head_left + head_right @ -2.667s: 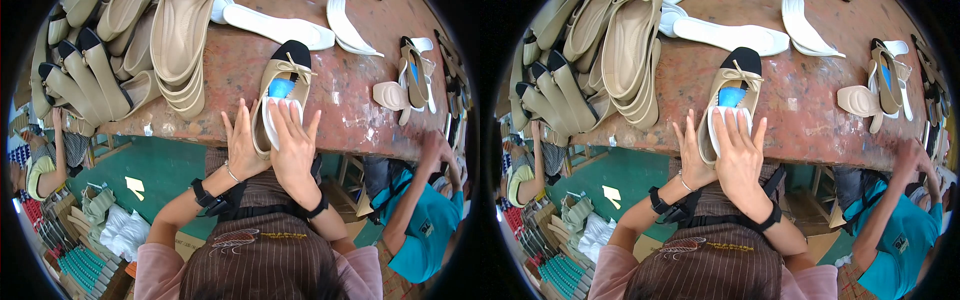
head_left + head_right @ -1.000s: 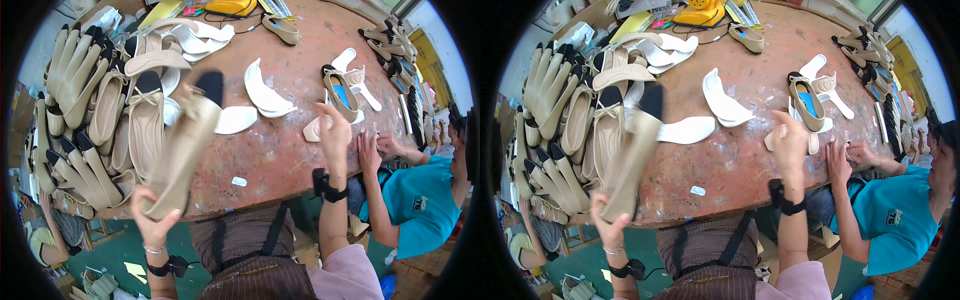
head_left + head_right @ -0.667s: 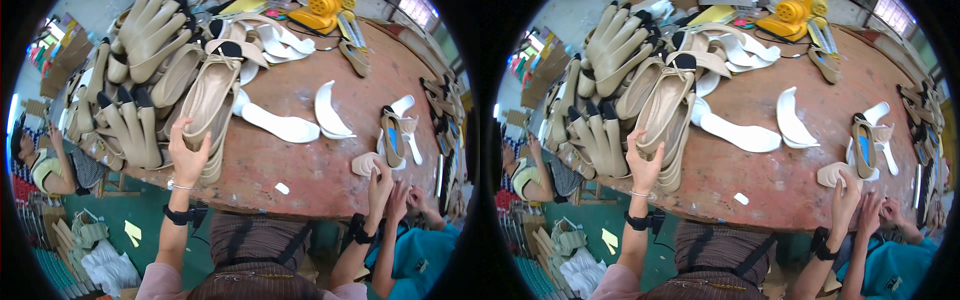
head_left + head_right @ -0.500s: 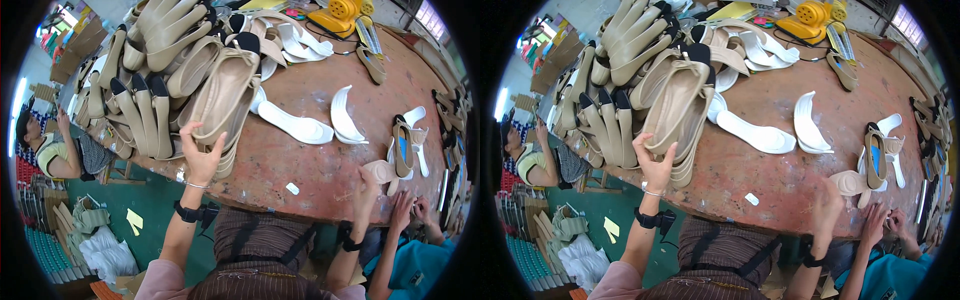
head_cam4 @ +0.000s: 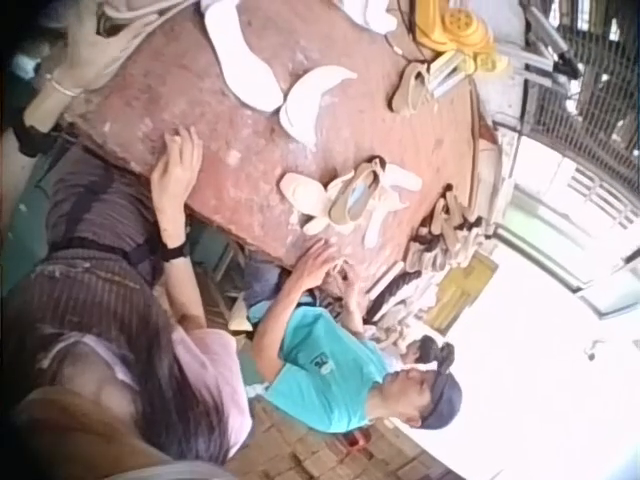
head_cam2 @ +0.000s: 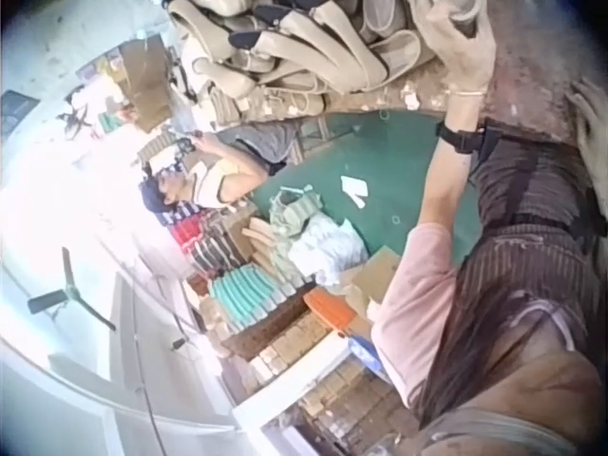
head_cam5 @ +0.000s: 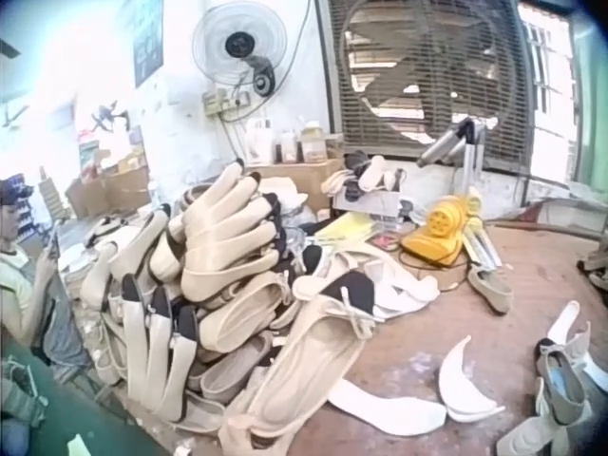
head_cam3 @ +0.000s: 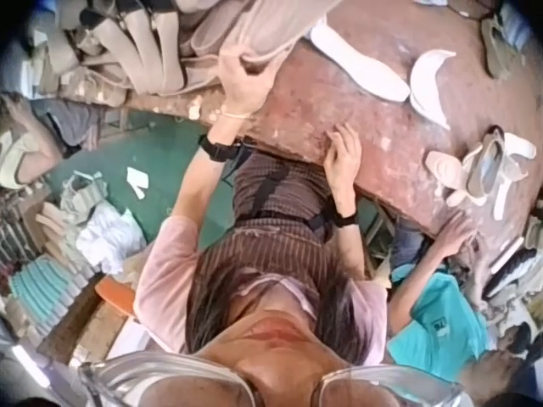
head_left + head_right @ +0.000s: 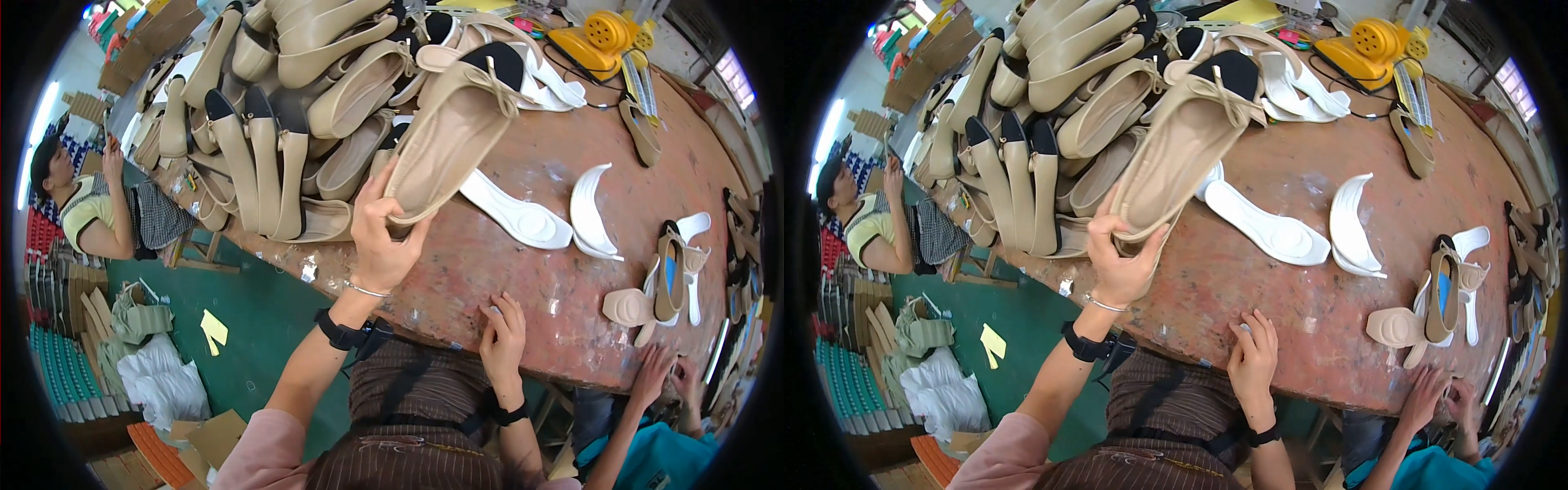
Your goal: Assembling shoe components by inserting insoles and inspecting the footwear.
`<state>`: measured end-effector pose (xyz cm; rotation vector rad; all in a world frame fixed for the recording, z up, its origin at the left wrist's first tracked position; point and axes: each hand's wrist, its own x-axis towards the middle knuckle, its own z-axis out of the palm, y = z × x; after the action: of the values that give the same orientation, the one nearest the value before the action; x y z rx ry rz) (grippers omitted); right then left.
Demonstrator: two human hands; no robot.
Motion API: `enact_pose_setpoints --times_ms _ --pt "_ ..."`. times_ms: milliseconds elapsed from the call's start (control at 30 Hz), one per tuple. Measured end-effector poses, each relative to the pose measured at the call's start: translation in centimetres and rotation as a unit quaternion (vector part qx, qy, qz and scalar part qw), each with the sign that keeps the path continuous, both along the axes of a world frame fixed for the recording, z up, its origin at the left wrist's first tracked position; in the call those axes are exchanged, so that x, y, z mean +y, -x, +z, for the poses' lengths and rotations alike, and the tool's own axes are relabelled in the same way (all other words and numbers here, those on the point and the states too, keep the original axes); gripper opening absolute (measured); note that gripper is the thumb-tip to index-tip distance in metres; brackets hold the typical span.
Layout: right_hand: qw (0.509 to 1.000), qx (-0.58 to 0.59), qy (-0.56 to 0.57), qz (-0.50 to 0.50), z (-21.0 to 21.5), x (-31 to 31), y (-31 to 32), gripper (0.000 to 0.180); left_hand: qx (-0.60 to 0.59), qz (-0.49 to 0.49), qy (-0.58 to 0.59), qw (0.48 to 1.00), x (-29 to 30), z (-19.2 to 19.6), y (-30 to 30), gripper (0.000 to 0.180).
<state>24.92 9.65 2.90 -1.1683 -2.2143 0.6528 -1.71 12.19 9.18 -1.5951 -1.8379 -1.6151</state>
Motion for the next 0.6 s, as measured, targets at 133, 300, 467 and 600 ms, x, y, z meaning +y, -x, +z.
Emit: enact_pose_setpoints --times_ms 133,300,467,600 --pt "0.998 -0.019 -0.062 0.007 -1.5 -0.4 0.1 0.033 0.075 0.021 0.039 0.996 -2.7 -1.6 0.9 0.053" --pt "0.998 -0.017 -0.063 -0.006 -1.3 -0.7 0.7 0.031 0.06 0.031 -0.027 0.997 -5.1 -3.8 1.4 0.063" --pt "0.993 -0.031 -0.11 -0.035 -0.5 0.3 0.1 0.024 0.033 0.083 0.164 0.982 -3.4 -5.2 0.4 0.079" --pt "0.996 0.03 -0.089 -0.011 -0.6 0.4 0.9 0.029 0.075 0.164 0.196 0.964 -4.3 -5.4 0.9 0.089"
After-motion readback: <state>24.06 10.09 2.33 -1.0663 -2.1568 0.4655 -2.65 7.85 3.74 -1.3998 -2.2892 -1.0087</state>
